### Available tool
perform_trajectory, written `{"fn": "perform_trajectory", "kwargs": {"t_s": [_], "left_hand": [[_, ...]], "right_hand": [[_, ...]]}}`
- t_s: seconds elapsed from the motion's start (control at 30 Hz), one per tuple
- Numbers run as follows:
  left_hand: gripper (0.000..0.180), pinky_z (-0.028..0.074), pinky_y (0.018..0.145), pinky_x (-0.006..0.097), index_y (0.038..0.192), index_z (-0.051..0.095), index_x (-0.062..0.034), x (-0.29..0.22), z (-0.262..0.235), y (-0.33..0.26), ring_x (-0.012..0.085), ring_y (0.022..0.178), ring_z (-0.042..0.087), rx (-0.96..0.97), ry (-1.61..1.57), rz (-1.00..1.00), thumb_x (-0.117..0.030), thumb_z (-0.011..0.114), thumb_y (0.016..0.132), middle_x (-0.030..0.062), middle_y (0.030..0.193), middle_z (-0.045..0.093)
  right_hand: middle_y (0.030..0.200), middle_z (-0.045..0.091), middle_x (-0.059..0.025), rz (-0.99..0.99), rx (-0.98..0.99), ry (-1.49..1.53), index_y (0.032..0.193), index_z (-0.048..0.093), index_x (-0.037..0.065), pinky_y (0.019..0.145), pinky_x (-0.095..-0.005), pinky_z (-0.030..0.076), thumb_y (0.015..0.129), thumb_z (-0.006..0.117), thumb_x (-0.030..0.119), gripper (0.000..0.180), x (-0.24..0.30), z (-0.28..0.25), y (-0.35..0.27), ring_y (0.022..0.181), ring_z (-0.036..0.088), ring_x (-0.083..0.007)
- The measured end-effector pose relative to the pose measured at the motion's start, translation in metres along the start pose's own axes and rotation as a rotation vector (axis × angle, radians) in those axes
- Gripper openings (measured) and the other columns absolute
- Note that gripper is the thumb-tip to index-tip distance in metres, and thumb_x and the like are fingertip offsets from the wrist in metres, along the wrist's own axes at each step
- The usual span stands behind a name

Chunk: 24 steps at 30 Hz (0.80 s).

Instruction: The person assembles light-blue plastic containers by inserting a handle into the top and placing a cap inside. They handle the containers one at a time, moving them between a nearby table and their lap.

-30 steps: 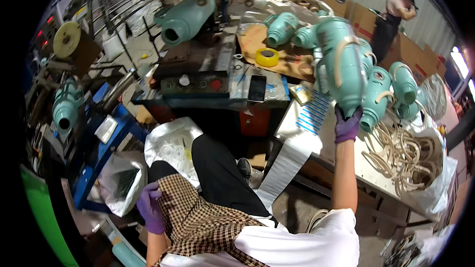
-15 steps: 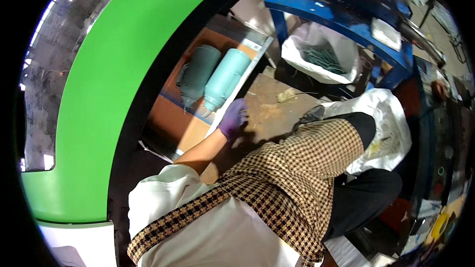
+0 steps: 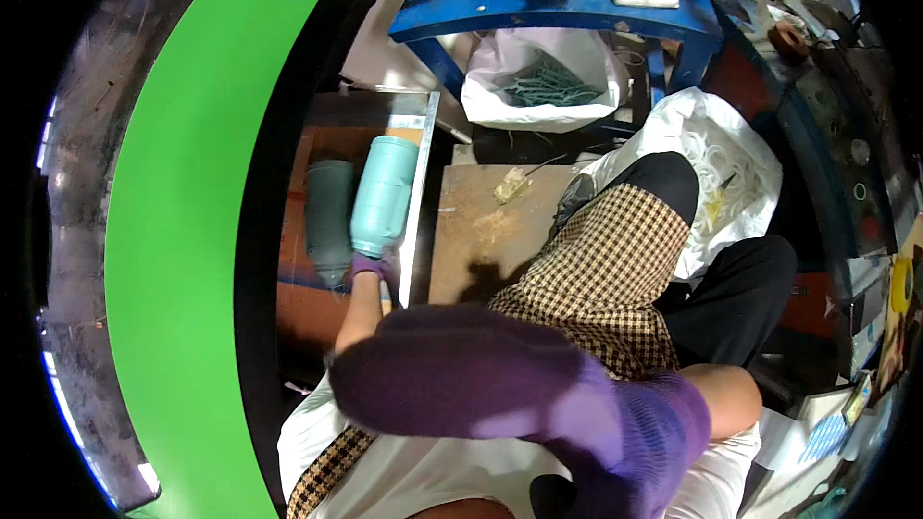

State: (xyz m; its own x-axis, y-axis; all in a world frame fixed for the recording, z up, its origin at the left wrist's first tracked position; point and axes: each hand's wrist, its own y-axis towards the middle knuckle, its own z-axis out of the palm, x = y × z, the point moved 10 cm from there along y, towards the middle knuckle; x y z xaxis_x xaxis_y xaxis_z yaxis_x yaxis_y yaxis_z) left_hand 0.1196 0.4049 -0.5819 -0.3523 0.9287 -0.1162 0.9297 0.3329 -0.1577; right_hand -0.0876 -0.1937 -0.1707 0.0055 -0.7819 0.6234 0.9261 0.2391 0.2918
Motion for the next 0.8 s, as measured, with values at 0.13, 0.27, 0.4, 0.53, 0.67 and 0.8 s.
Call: {"fn": "perform_trajectory", "kwargs": {"t_s": [0.13, 0.27, 0.4, 0.53, 0.67, 0.8], "left_hand": [[0.051, 0.053, 0.090, 0.038, 0.115, 0.067, 0.0000, 0.042, -0.070, 0.024, 0.0260, 0.106, 0.065, -0.149, -0.318, -0.230, -0.034, 0.079, 0.079, 0.0160, 0.123, 0.067], [0.048, 0.048, 0.097, 0.035, 0.119, 0.065, -0.0008, -0.036, -0.172, -0.006, 0.0225, 0.109, 0.062, -0.047, -1.114, 0.178, -0.021, 0.084, 0.079, 0.0108, 0.125, 0.065], [0.075, 0.048, 0.102, 0.039, 0.129, 0.055, -0.0027, -0.158, -0.239, -0.052, 0.0260, 0.118, 0.059, -0.369, -0.611, 0.645, -0.015, 0.091, 0.065, 0.0116, 0.126, 0.063], [0.094, 0.039, 0.110, 0.047, 0.140, 0.048, -0.0057, -0.238, -0.247, -0.069, 0.0344, 0.126, 0.054, -0.767, -0.315, 0.845, -0.022, 0.092, 0.059, 0.0158, 0.135, 0.057], [0.074, 0.045, 0.101, 0.047, 0.123, 0.062, -0.0122, -0.255, -0.276, -0.034, 0.0339, 0.116, 0.060, -0.657, -0.202, 0.423, -0.035, 0.091, 0.059, 0.0104, 0.123, 0.065], [0.057, 0.053, 0.089, 0.043, 0.107, 0.069, -0.0119, -0.338, -0.338, -0.116, 0.0300, 0.100, 0.069, -0.605, -0.278, 0.824, -0.034, 0.089, 0.058, 0.0100, 0.106, 0.072]], "right_hand": [[0.122, 0.058, -0.0345, -0.273, 0.387, -0.293, 0.129, 0.054, 0.001, 0.090, -0.0604, 0.051, 0.087, 0.078, 0.035, 0.059, 0.015, 0.040, -0.011, 0.109, 0.063, -0.0469], [0.117, 0.058, -0.0246, -0.474, 0.375, -0.358, 0.124, 0.060, 0.008, 0.079, -0.0513, 0.056, 0.086, 0.075, 0.019, 0.043, 0.046, 0.065, 0.019, 0.096, 0.065, -0.0430], [0.114, 0.056, -0.0198, -0.769, 0.193, -0.681, 0.102, 0.071, 0.013, 0.076, -0.0439, 0.056, 0.076, 0.066, 0.006, 0.027, 0.085, 0.071, 0.024, 0.094, 0.063, -0.0363], [0.121, 0.059, -0.0203, -0.409, -0.100, -1.298, 0.101, 0.069, 0.005, 0.094, -0.0399, 0.048, 0.072, 0.059, -0.002, 0.031, 0.064, 0.006, 0.015, 0.105, 0.061, -0.0336], [0.119, 0.062, -0.0197, -0.250, -0.251, -1.446, 0.109, 0.068, 0.003, 0.096, -0.0406, 0.048, 0.071, 0.059, -0.004, 0.040, 0.054, -0.046, -0.015, 0.110, 0.061, -0.0341], [0.123, 0.063, -0.0206, -0.438, -0.162, -1.687, 0.115, 0.068, 0.004, 0.093, -0.0430, 0.051, 0.071, 0.065, -0.001, 0.044, 0.051, -0.024, -0.015, 0.108, 0.063, -0.0367]]}}
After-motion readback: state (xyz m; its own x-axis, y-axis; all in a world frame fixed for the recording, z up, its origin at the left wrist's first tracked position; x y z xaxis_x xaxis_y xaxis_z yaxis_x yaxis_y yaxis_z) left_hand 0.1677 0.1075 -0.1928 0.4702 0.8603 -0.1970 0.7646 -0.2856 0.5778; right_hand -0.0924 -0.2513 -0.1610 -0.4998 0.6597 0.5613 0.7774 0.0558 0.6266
